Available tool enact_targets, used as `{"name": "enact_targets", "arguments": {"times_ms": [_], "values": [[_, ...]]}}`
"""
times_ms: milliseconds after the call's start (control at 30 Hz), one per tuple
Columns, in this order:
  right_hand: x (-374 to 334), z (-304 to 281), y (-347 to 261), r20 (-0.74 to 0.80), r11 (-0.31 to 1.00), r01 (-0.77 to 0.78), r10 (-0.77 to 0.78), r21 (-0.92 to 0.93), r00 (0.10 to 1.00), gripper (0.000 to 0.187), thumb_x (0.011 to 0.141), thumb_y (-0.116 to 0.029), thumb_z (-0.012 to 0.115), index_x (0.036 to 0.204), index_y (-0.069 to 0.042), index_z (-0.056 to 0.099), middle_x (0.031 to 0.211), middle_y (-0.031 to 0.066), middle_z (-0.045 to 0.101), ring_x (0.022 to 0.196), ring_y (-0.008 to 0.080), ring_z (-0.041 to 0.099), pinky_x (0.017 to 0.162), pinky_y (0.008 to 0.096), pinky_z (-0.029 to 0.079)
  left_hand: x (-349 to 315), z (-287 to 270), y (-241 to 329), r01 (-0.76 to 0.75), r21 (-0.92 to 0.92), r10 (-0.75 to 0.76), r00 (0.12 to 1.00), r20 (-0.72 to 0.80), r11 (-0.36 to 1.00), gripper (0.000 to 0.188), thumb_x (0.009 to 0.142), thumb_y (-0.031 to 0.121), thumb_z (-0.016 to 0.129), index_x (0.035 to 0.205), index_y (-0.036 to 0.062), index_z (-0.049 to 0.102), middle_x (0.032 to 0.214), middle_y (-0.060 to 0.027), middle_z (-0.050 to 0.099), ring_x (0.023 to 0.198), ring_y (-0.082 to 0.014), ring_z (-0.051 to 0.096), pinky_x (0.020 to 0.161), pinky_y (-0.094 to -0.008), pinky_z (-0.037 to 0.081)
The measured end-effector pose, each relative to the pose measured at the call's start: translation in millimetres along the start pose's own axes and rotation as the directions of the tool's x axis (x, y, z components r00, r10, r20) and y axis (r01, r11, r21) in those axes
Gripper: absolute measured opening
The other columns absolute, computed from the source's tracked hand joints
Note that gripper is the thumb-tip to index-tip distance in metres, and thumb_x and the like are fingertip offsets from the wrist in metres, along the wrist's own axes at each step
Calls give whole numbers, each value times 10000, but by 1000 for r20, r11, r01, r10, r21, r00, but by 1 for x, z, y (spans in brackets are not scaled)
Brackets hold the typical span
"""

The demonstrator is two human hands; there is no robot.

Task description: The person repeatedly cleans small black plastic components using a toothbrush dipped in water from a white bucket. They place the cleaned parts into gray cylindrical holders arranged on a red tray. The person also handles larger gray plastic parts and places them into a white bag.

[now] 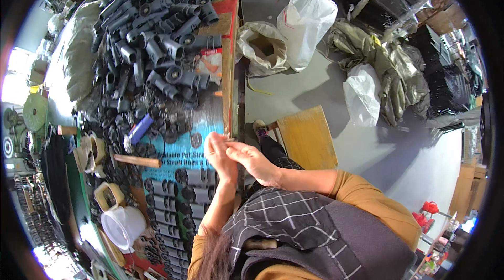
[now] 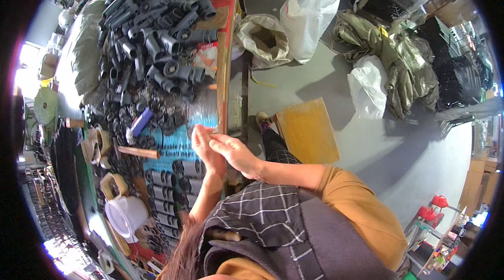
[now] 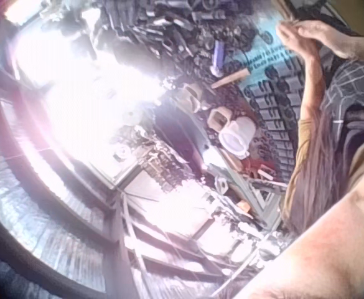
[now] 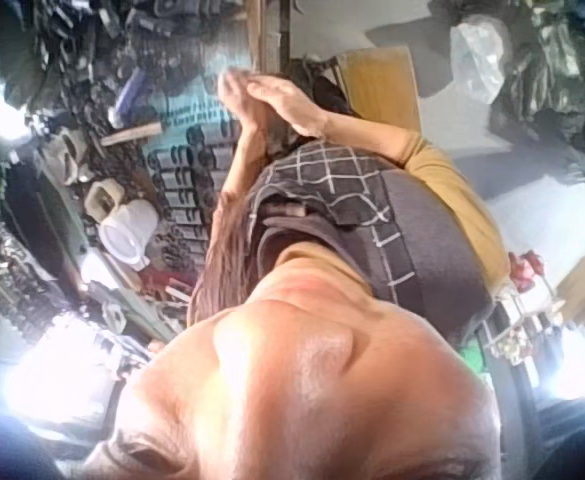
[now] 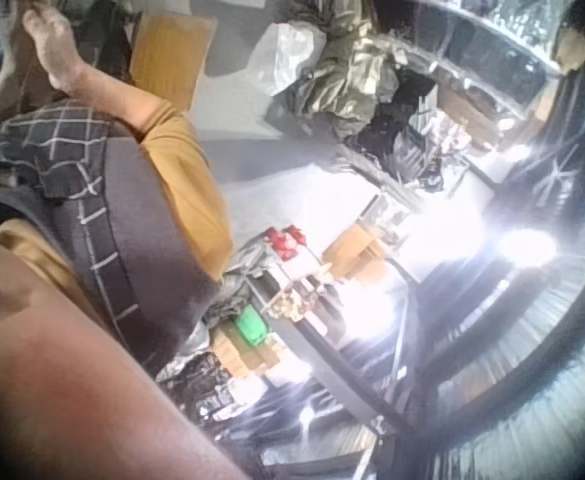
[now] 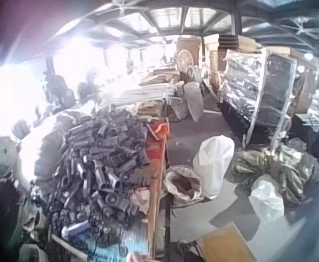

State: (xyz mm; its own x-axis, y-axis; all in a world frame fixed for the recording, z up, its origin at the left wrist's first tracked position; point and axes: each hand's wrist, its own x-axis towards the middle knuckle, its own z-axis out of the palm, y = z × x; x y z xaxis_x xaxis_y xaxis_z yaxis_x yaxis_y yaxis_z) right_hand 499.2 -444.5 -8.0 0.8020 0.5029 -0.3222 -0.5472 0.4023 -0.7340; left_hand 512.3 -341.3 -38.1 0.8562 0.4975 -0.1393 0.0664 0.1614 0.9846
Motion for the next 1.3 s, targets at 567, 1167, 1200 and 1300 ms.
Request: {"name": "enact_targets", "arguments": {"times_ms": [567, 1167, 1200, 1300], "values": [[139, -19, -62, 406, 223, 599, -553, -769, 727, 170, 812, -211, 642, 940, -102, 663, 917, 38, 582, 873, 235, 540, 784, 386, 397, 86, -18, 58, 590, -414, -421, 798, 432, 693, 338, 1020, 225, 418, 1277, 14, 478, 1234, -71, 551, 1134, -168, 519, 1008, -344, 410], [153, -76, -123, -205, 997, 75, -75, -3, 976, 182, 901, -194, 641, 843, -24, 668, 774, 1, 630, 708, 73, 531, 632, 242, 437, 118, 40, 81, 115, 348, -240, 908, 343, 930, 284, 923, 43, 568, 1203, -3, 590, 979, -35, 638, 853, -79, 577, 772, -219, 462], [154, -81, -131, -244, 999, -19, 7, -49, 970, 165, 908, -190, 648, 896, -26, 651, 833, 24, 644, 786, 74, 542, 660, 247, 454, 123, 51, 80, 70, 312, -188, 911, 366, 947, 273, 924, 42, 564, 1194, 1, 580, 1003, -40, 629, 855, -79, 569, 763, -224, 462], [158, -107, -153, -227, 995, 99, -94, 10, 969, 205, 917, -233, 640, 874, -33, 632, 807, 9, 625, 775, 63, 533, 658, 228, 445, 140, 112, 67, 304, 13, -291, 899, 327, 953, 223, 951, 102, 543, 1161, 25, 535, 1031, -31, 596, 868, -82, 547, 744, -235, 461]]}}
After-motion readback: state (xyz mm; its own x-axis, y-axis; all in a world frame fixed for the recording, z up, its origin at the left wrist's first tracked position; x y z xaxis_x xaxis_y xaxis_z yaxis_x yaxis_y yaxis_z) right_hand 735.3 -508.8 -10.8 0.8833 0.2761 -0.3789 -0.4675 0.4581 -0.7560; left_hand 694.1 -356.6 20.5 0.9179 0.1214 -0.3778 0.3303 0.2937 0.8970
